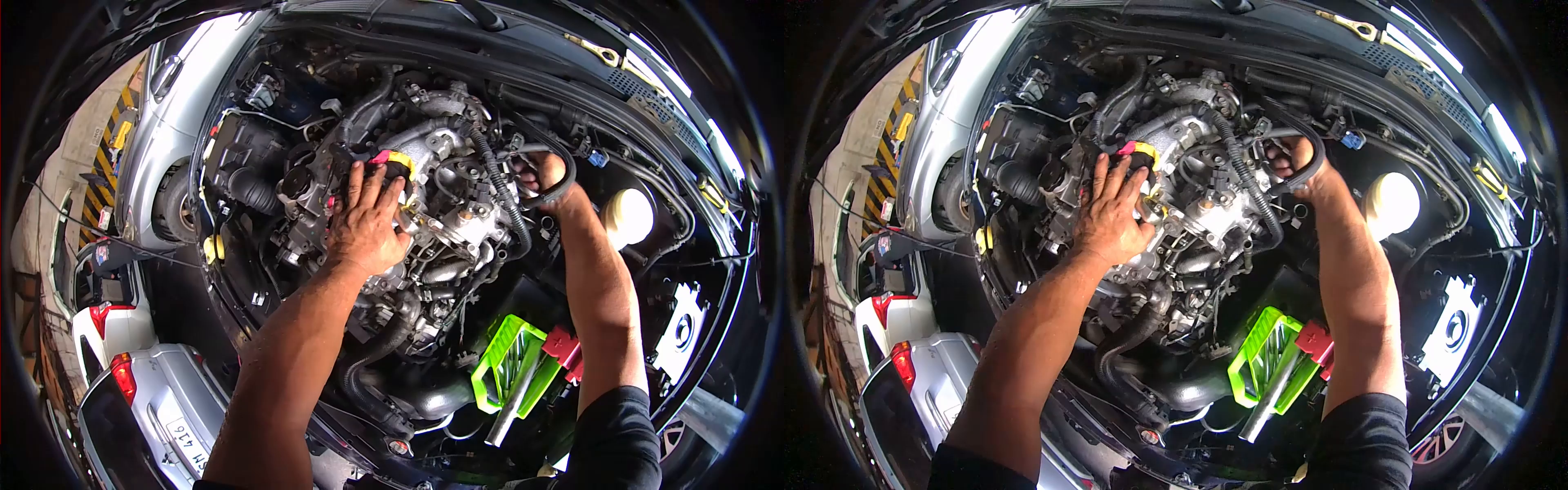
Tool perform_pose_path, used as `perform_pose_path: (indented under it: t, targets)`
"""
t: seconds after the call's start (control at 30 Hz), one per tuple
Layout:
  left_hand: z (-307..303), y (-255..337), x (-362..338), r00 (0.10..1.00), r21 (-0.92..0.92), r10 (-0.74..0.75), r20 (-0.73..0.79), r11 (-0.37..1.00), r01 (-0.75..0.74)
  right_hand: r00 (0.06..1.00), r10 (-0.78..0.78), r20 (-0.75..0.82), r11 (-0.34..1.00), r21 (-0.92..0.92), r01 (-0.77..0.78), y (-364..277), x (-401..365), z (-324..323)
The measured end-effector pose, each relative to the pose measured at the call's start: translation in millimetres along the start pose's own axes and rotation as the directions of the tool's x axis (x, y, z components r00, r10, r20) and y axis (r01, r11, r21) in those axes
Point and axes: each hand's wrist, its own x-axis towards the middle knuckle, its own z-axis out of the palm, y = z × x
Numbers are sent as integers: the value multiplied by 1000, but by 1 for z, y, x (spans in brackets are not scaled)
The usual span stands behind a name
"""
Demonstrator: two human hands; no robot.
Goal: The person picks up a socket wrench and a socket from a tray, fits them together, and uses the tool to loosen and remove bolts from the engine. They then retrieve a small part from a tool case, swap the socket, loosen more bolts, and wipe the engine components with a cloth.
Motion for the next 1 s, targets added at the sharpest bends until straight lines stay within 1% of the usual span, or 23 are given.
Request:
perform_pose_path:
  t: [0.03, 0.07, 0.1, 0.13, 0.17, 0.2, 0.23, 0.27, 0.3, 0.33, 0.37, 0.43, 0.53, 0.57, 0.6, 0.63, 0.7, 0.77, 0.8, 0.87, 0.9, 0.97, 1.0]
  targets:
    - [-1, -2, -1, 1000, -11, 0, -11, 1000, 0, 994, -68, 80, 990, -120, 77, -2, 0, -6]
    - [2, -5, -1, 1000, -33, 13, -28, 999, -14, 975, -183, -124, 942, -306, 138, -1, 4, -7]
    - [0, -3, -1, 1000, -25, -10, -9, 1000, 9, 900, -426, 92, 753, -516, 409, -1, 8, -10]
    - [6, -6, -1, 999, -4, 6, -45, 1000, -6, 693, -644, 325, 369, -661, 653, 0, 11, -14]
    - [3, -6, -3, 999, -25, 15, -38, 1000, -16, 427, -759, 491, -11, -666, 746, 0, 14, -18]
    - [-1, -5, -4, 999, -53, 8, -33, 999, -10, 381, -799, 466, -2, -634, 773, 7, 36, -39]
    - [2, -7, -5, 998, -36, 18, -56, 999, -20, 571, -736, 364, 165, -721, 673, 10, 51, -58]
    - [5, -8, -6, 998, -26, 26, -63, 999, -27, 657, -698, 286, 159, -832, 531, 7, 54, -67]
    - [7, -9, -4, 996, -19, 39, -76, 999, -41, 769, -615, 176, 466, -706, 534, 10, 43, -51]
    - [10, -11, -3, 995, -19, 53, -86, 998, -54, 859, -509, 57, 749, -463, 474, 12, 32, -35]
    - [11, -12, -4, 994, -21, 61, -95, 998, -63, 919, -390, -60, 908, -191, 373, 15, 19, -17]
    - [6, -10, -6, 999, -74, 22, -41, 997, -25, 967, -67, 247, 998, 2, 68, 11, 35, -49]
    - [2, -10, -7, 1000, -74, 10, 5, 997, -10, 964, -239, -113, 940, -275, 201, 7, 55, -64]
    - [7, -12, -6, 1000, -57, 20, -14, 998, -21, 829, -546, 121, 559, -685, 468, 6, 96, -110]
    - [8, -12, -5, 1000, -53, 20, -15, 998, -20, 556, -761, 335, -32, -874, 485, 6, 135, -155]
    - [9, -12, -5, 1000, -50, 19, -14, 999, -20, 724, -666, 180, 117, -933, 340, -1, 132, -163]
    - [9, -13, -6, 1000, -63, 25, -14, 998, -26, 686, -696, 212, 120, -908, 401, 1, 123, -152]
    - [6, -12, -8, 999, -44, 34, -25, 998, -35, 707, -685, 175, 369, -754, 544, 6, 125, -148]
    - [5, -12, -8, 999, -32, 42, -25, 999, -42, 768, -628, 128, 578, -585, 570, 9, 124, -145]
    - [7, -13, -8, 999, -23, 46, -28, 999, -46, 937, -304, 173, 916, -218, 338, 7, 93, -115]
    - [6, -13, -8, 998, -20, 48, -30, 999, -49, 946, -176, 273, 965, -142, 221, 3, 87, -111]
    - [7, -13, -8, 999, -35, 41, -27, 999, -42, 875, 62, 480, 998, -32, -53, -3, 75, -103]
    - [6, -12, -8, 999, -30, 40, -26, 999, -41, 940, 9, 341, 992, -124, 36, -6, 74, -105]
